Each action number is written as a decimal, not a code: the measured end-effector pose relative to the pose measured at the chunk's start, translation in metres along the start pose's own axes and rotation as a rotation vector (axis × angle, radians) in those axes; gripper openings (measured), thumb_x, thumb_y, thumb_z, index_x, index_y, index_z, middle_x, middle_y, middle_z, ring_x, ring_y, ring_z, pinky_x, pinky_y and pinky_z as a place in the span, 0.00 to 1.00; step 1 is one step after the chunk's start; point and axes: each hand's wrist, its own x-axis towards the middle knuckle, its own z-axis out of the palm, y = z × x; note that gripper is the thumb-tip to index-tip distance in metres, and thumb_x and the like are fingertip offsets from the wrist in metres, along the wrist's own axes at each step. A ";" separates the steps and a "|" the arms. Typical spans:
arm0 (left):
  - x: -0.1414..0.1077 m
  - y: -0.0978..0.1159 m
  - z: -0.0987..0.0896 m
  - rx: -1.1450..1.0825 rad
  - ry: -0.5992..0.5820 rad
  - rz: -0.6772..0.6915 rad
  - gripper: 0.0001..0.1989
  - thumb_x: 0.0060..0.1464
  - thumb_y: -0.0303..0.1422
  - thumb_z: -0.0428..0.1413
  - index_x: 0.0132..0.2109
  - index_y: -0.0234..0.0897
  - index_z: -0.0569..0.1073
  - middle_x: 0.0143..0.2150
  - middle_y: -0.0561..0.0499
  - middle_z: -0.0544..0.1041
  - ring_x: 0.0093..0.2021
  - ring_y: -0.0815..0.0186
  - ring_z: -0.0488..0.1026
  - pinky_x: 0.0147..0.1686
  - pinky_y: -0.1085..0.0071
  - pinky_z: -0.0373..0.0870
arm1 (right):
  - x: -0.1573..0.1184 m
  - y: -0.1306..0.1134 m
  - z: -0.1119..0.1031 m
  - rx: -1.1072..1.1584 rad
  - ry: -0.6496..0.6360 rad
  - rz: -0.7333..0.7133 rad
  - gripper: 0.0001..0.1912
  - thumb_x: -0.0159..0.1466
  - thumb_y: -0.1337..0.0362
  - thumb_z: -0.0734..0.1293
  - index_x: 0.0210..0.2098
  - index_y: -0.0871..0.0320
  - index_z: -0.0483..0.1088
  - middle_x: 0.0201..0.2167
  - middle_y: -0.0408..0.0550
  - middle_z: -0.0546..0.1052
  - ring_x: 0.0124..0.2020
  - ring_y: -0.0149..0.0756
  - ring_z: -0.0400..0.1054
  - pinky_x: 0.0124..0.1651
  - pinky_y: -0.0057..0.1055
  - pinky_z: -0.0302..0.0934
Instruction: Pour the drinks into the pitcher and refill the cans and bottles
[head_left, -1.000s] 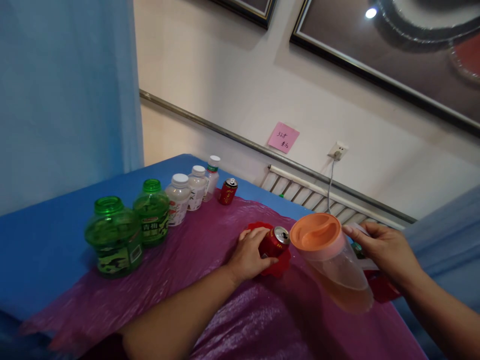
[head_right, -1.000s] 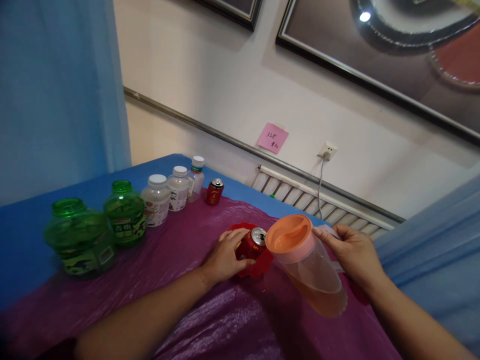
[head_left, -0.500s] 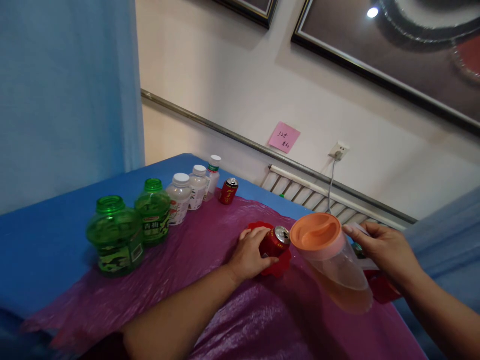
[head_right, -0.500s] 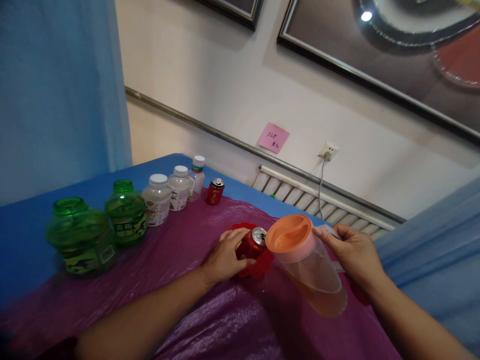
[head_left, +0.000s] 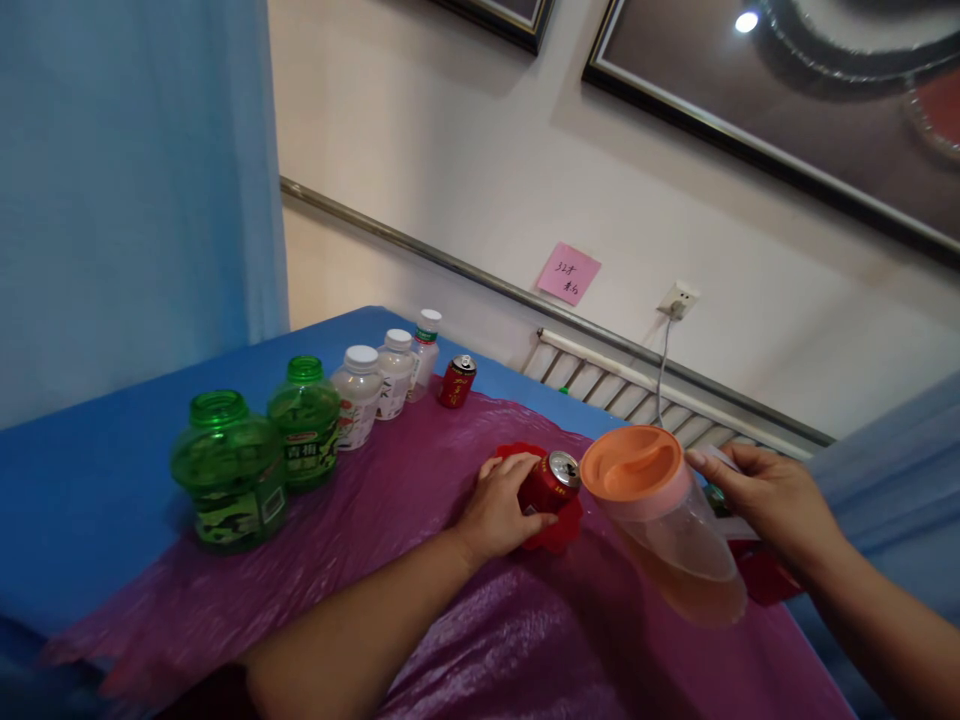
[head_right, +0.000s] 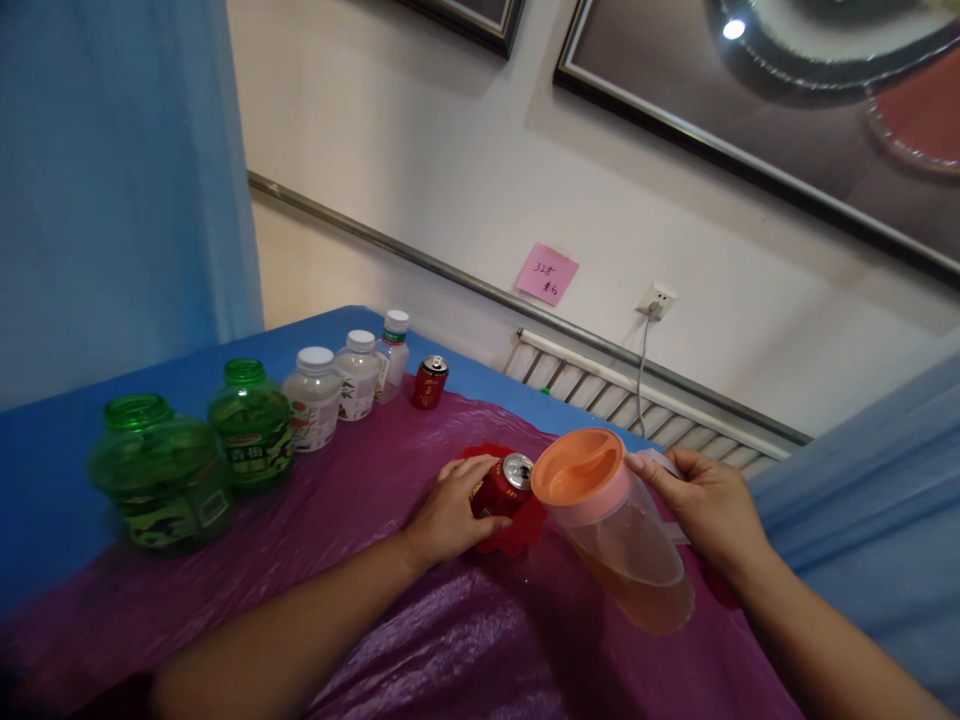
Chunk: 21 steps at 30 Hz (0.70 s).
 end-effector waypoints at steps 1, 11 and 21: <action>0.000 0.000 0.000 0.005 0.001 0.000 0.38 0.40 0.39 0.74 0.59 0.43 0.72 0.62 0.45 0.76 0.63 0.49 0.70 0.66 0.51 0.57 | 0.000 0.000 0.000 -0.002 0.005 -0.004 0.30 0.53 0.36 0.73 0.19 0.56 0.63 0.16 0.38 0.60 0.19 0.28 0.52 0.20 0.26 0.48; 0.000 0.001 0.000 0.020 0.004 0.001 0.37 0.40 0.38 0.74 0.59 0.42 0.73 0.61 0.45 0.76 0.63 0.48 0.70 0.66 0.51 0.58 | 0.003 0.005 0.001 0.010 -0.010 0.044 0.31 0.50 0.35 0.74 0.21 0.56 0.66 0.16 0.38 0.61 0.18 0.28 0.53 0.19 0.26 0.48; 0.000 0.000 0.000 0.011 0.018 0.013 0.37 0.40 0.38 0.74 0.59 0.42 0.73 0.61 0.46 0.76 0.62 0.48 0.70 0.65 0.51 0.59 | -0.001 -0.002 0.002 0.022 0.011 0.031 0.32 0.49 0.34 0.74 0.19 0.56 0.63 0.15 0.38 0.60 0.18 0.27 0.52 0.18 0.26 0.47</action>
